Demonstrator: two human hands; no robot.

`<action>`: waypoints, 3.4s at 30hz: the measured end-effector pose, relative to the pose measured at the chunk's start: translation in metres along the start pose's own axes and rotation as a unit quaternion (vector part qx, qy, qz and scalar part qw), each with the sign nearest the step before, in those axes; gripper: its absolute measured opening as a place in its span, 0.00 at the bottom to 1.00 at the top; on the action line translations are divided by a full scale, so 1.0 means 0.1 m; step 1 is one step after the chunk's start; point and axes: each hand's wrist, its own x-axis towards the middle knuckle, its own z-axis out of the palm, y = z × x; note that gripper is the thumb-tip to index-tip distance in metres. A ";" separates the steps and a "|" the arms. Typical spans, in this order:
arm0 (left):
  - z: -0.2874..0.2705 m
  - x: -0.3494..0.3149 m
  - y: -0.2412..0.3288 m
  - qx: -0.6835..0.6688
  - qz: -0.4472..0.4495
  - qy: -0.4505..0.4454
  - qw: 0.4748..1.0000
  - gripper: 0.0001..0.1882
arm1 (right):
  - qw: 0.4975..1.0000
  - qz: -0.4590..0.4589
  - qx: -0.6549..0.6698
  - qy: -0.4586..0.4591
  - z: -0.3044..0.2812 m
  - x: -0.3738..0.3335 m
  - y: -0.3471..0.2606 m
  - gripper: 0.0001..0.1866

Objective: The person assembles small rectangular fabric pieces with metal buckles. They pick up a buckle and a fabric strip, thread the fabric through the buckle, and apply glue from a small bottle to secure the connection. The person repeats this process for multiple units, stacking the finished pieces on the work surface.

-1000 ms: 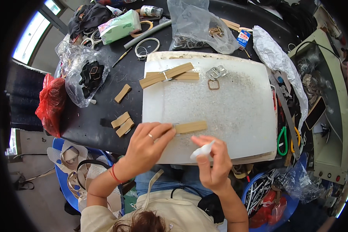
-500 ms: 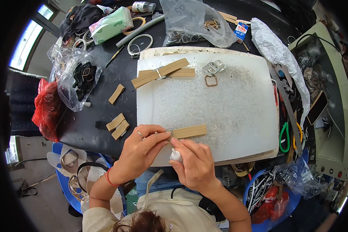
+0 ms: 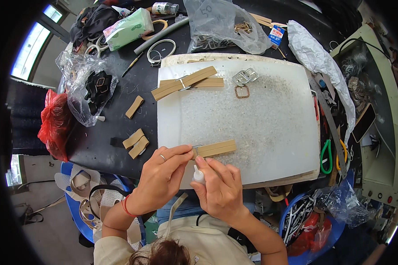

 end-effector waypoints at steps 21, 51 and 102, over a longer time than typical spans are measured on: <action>-0.02 -0.15 0.02 0.028 -0.041 0.072 0.996 0.22 | 1.000 0.019 -0.010 0.005 0.02 -0.01 -0.06 0.21; 0.18 0.00 -0.01 0.027 0.076 0.132 0.988 0.20 | 0.992 0.083 0.094 -0.023 -0.13 0.15 0.07 0.13; 0.20 -0.15 -0.15 -0.021 0.009 0.167 0.986 0.13 | 0.995 0.087 -0.002 -0.055 -0.52 0.26 0.03 0.18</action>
